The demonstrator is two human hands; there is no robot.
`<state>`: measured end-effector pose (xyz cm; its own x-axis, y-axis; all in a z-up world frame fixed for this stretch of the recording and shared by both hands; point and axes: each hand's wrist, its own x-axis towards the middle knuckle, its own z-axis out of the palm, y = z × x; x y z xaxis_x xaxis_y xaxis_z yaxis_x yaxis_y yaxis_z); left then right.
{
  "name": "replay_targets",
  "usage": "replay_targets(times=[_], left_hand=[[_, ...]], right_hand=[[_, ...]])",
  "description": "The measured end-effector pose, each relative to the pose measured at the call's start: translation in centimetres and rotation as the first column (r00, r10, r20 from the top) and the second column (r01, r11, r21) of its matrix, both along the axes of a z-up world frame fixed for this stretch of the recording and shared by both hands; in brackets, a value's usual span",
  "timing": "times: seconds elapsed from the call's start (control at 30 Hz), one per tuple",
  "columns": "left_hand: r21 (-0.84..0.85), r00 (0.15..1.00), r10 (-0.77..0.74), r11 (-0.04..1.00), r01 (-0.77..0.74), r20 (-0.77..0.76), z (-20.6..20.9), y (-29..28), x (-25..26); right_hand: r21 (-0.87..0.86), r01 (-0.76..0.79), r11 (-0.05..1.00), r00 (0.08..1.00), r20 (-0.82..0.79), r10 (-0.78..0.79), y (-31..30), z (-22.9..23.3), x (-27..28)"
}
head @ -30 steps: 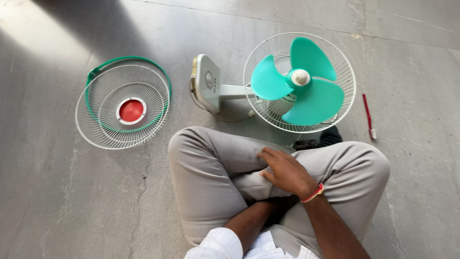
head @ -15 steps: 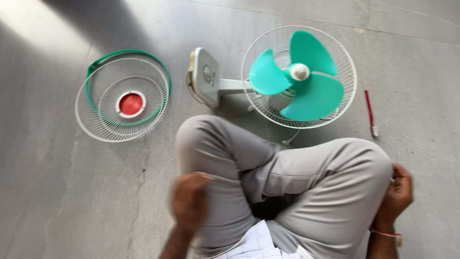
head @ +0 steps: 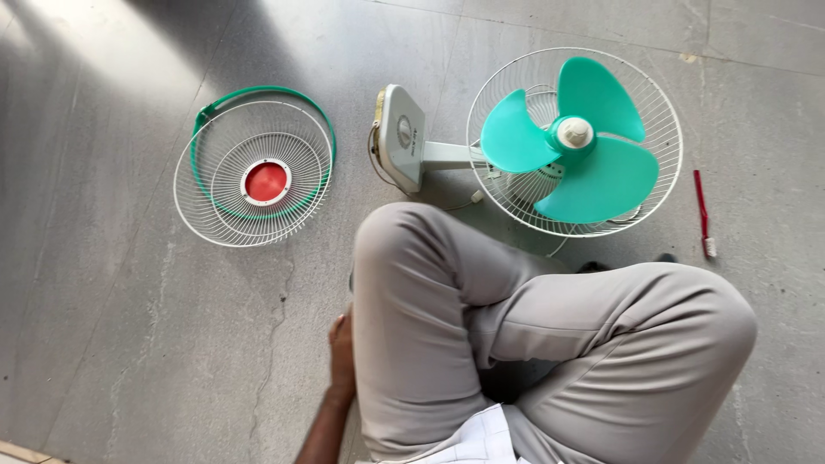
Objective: The person sits on the floor and cleans the front grill of a disassembled table fan using a cloth. The fan blades and motor housing remain visible nearby while the person wipes the grill's surface and center hub.
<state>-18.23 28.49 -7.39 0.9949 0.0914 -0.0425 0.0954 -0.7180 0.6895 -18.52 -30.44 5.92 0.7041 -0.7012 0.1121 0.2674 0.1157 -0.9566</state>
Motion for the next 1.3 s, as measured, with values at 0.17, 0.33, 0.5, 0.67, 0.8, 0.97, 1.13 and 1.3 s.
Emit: replay_targets(times=[0.17,0.33,0.5,0.67,0.8,0.97,1.13,1.3], left_hand=[[-0.335,0.926,0.353,0.896,-0.292,0.136,2.5,5.5,4.8],[-0.716,0.773,0.619,0.475,-0.511,-0.141,6.6,10.0,11.1],[-0.859,0.726,0.559,0.048,-0.510,-0.400,7.4,11.6,16.2],[-0.855,0.662,0.553,-0.219,-0.470,-0.506,5.0,13.1,20.5],[-0.896,0.684,0.598,-0.151,-0.417,-0.419,4.8,13.2,21.4],[-0.981,0.709,0.683,-0.061,-0.186,-0.177,7.7,11.8,17.6],[-0.990,0.842,0.533,-0.050,0.129,0.083,15.3,8.1,14.5],[-0.970,0.925,0.313,-0.040,0.240,0.216,21.0,0.1,14.7]], right_hand=[[0.045,0.066,0.997,0.998,0.014,-0.067,-2.8,-1.6,-2.3],[0.089,0.071,0.994,0.997,0.006,-0.072,-4.1,-2.9,-2.5],[0.144,0.128,0.981,0.991,0.024,-0.132,-4.2,-4.8,-2.3],[0.192,0.177,0.965,0.983,0.018,-0.184,-3.5,-5.6,-3.8],[0.263,0.148,0.953,0.987,0.020,-0.159,-5.2,-5.6,-3.3],[0.306,0.029,0.951,0.995,0.086,-0.059,-6.8,-5.2,-0.5],[0.192,-0.261,0.946,0.954,0.199,0.223,-1.7,-0.5,5.1],[-0.562,-0.278,0.779,0.954,-0.253,0.158,6.0,4.7,5.1]])
